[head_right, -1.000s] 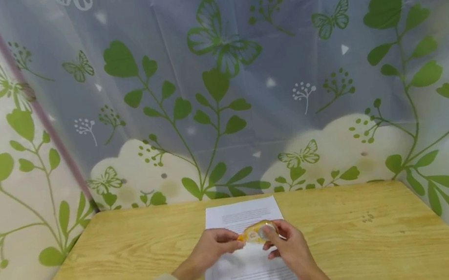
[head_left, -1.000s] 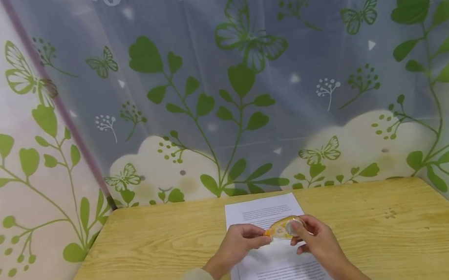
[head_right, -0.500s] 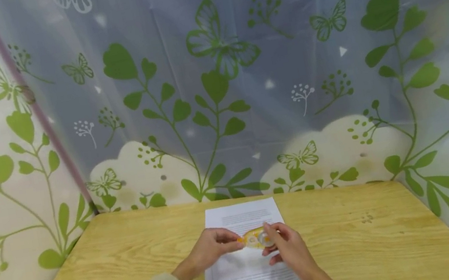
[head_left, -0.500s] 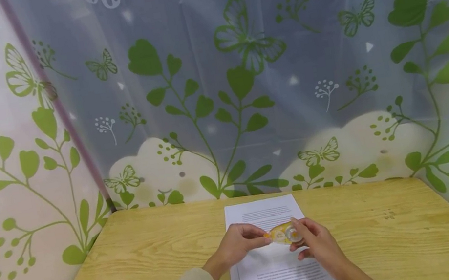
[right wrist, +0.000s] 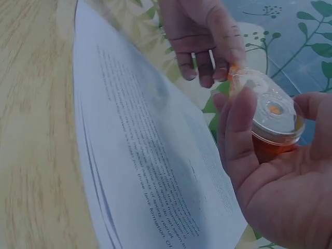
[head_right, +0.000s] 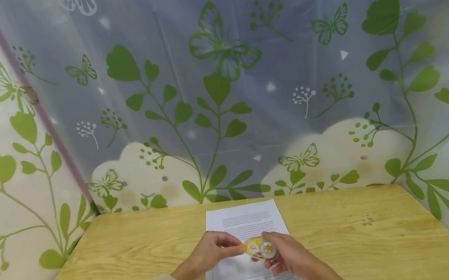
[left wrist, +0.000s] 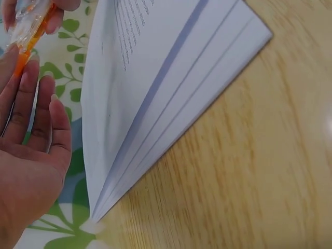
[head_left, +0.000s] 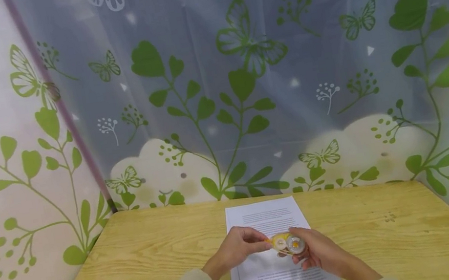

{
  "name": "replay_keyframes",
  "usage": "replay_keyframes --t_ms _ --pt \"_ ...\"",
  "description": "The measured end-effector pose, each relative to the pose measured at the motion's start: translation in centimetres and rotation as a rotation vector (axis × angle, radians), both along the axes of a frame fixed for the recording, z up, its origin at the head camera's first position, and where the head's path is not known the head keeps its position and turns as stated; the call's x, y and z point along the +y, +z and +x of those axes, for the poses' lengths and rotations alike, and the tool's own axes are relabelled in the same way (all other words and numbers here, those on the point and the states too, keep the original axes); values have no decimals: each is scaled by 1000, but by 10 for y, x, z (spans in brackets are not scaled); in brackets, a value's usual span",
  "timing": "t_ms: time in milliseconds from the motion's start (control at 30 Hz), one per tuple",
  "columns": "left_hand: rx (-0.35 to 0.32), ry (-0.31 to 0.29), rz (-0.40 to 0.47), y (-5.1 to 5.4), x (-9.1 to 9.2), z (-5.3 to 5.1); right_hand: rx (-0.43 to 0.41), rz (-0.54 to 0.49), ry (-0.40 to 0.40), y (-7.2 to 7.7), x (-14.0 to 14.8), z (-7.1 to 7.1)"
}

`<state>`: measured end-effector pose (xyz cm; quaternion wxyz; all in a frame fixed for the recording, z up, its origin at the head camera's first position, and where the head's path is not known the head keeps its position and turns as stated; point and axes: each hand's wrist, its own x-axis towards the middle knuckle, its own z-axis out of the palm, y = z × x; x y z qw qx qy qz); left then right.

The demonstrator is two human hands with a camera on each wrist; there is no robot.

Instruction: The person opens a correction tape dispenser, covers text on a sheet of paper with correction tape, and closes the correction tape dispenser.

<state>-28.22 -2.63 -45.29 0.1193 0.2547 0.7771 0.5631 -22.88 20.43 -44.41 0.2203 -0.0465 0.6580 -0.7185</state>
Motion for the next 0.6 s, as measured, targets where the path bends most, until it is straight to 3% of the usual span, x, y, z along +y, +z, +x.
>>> replay_keyframes --t_ms 100,300,433,600 --pt "-6 -22 22 -1 -2 0 -18 -31 44 2 3 1" --pt "-59 -10 33 2 -11 -3 -12 0 -25 5 11 -1" --pt "-41 44 7 5 -22 -7 -5 6 -76 6 19 -2" --pt "38 183 -13 6 -32 -11 43 11 -168 7 28 -3"
